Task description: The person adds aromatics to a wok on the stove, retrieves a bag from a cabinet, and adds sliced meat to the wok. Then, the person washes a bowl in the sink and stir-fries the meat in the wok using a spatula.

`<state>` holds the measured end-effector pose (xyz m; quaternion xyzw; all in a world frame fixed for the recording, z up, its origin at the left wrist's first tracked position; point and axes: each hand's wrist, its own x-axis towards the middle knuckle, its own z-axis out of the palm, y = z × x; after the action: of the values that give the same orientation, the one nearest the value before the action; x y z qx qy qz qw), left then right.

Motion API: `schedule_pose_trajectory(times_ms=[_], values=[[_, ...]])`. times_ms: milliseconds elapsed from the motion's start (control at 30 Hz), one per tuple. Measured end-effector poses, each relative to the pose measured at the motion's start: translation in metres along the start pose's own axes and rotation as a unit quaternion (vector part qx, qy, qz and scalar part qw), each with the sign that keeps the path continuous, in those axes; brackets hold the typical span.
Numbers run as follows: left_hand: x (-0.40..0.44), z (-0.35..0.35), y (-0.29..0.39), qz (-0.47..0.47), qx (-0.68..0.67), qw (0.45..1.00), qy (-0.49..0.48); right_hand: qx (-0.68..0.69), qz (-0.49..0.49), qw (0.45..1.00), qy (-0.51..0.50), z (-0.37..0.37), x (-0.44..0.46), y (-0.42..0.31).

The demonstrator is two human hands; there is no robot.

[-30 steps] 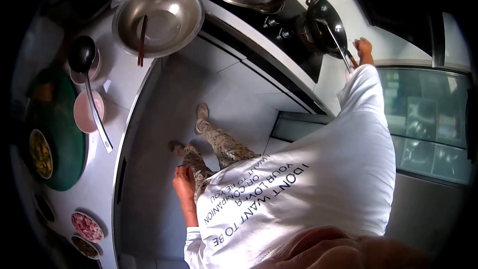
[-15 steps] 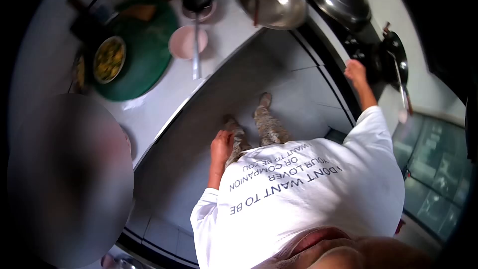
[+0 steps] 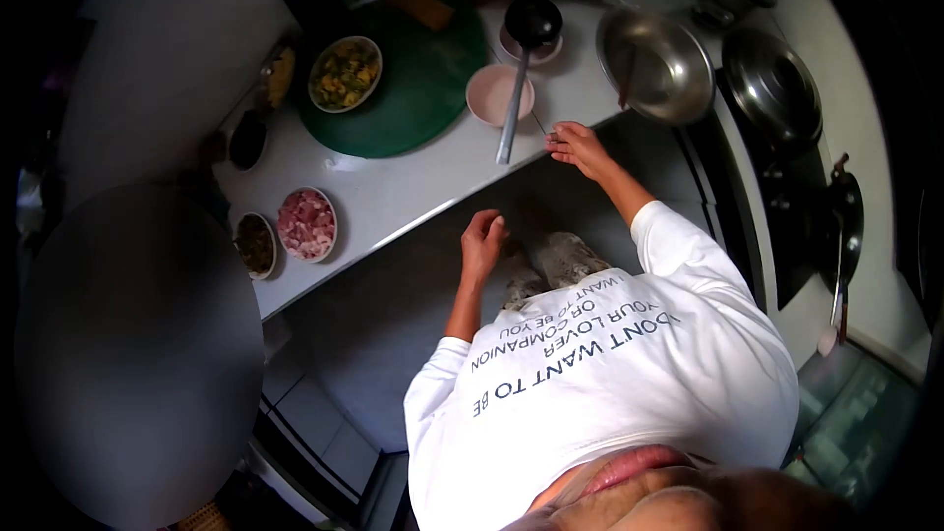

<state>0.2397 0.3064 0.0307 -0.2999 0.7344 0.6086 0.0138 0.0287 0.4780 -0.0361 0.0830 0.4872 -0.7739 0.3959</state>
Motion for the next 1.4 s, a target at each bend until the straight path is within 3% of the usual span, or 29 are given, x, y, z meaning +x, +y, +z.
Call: schedule_pose_trajectory(times_ms=[100, 300, 467, 500, 600, 700, 733, 767, 833, 933, 1133, 1200, 1267, 1333, 1400], values=[[0.041, 0.011, 0.024, -0.062, -0.135, 0.988, 0.028, 0.045, -0.003, 0.999, 0.008, 0.017, 0.036, -0.010], [0.104, 0.022, 0.040, -0.105, -0.205, 0.973, 0.025, 0.086, 0.025, 0.996, 0.020, 0.008, 0.073, -0.007], [0.108, 0.027, 0.032, -0.138, -0.299, 0.937, 0.118, 0.051, 0.019, 0.998, -0.011, -0.042, 0.033, 0.005], [0.089, 0.033, 0.034, -0.108, -0.304, 0.943, 0.086, 0.028, 0.006, 1.000, 0.000, -0.063, 0.007, 0.000], [0.080, 0.023, -0.023, -0.097, -0.303, 0.948, -0.018, 0.064, 0.034, 0.991, 0.112, -0.135, -0.029, 0.031], [0.048, 0.058, -0.028, -0.131, -0.252, 0.958, -0.046, 0.178, -0.040, 0.956, 0.230, -0.245, -0.068, 0.087], [0.027, 0.061, -0.022, -0.114, -0.229, 0.962, -0.093, 0.231, -0.061, 0.907, 0.346, -0.266, -0.094, 0.098], [0.028, 0.070, -0.035, -0.112, -0.180, 0.970, -0.117, 0.321, -0.052, 0.869, 0.374, -0.318, -0.091, 0.121], [0.029, 0.082, -0.062, -0.106, -0.086, 0.975, -0.175, 0.252, -0.053, 0.828, 0.498, -0.351, -0.122, 0.105], [0.035, 0.101, -0.093, -0.062, -0.012, 0.969, -0.240, 0.296, -0.126, 0.742, 0.588, -0.385, -0.136, 0.089], [0.036, 0.150, -0.089, -0.017, 0.015, 0.964, -0.264, 0.341, -0.297, 0.816, 0.360, -0.393, -0.110, 0.047], [0.046, 0.168, -0.103, 0.013, 0.027, 0.959, -0.282, 0.417, -0.352, 0.780, 0.306, -0.411, -0.072, 0.050], [0.045, 0.196, -0.095, 0.036, 0.054, 0.953, -0.296, 0.468, -0.337, 0.720, 0.387, -0.395, -0.062, 0.025], [0.045, 0.222, -0.092, 0.094, 0.088, 0.949, -0.286, 0.410, -0.393, 0.720, 0.398, -0.392, -0.056, 0.038], [0.024, 0.277, -0.040, 0.172, 0.162, 0.934, -0.268, 0.388, -0.374, 0.731, 0.419, -0.369, -0.056, 0.050]])
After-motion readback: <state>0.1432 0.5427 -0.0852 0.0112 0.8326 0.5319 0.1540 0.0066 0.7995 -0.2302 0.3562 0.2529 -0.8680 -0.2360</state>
